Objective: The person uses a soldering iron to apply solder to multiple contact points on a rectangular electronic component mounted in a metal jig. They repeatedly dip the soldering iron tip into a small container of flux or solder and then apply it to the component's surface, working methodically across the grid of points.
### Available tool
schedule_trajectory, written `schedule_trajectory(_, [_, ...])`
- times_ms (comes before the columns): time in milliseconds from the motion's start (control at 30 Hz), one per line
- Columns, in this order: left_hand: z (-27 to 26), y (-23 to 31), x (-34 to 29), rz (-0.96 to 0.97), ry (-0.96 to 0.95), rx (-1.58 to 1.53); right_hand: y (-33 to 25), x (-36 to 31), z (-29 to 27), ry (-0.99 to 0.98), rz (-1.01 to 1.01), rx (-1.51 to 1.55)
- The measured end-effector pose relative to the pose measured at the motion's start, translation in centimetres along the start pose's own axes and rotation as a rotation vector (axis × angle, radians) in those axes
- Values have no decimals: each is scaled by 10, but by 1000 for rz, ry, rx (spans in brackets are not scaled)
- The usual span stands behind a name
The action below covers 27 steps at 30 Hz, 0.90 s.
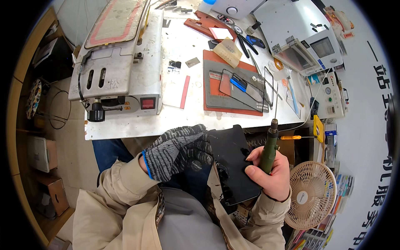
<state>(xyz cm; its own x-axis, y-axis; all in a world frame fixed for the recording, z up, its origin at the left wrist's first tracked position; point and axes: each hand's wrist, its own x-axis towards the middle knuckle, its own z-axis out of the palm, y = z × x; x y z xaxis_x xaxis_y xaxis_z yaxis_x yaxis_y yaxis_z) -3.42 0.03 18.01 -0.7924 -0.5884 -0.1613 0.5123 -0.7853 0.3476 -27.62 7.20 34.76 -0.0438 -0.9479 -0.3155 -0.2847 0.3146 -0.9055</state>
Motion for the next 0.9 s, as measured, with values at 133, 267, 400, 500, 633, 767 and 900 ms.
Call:
schedule_trajectory(133, [12, -13, 2, 353, 202, 660, 2, 1, -1, -75, -55, -18])
schedule_trajectory(267, [36, 2, -6, 7, 320, 162, 4, 0, -1, -71, -76, -4])
schedule_trajectory(400, [32, -4, -5, 51, 329, 147, 5, 0, 1, -62, -89, 27])
schedule_trajectory(500, [40, 0, -4, -34, 371, -35, 6, -1, 5, -16, -100, 25])
schedule_trajectory(633, [41, -2, -8, -73, 161, -59, 4, 1, 13, 67, -147, -52])
schedule_trajectory(767, [43, -6, -9, -78, 150, 141, 10, 9, 18, 104, -182, -97])
schedule_trajectory(900, [34, -16, -10, -9, 124, 227, 8, 8, 24, 108, -84, -10])
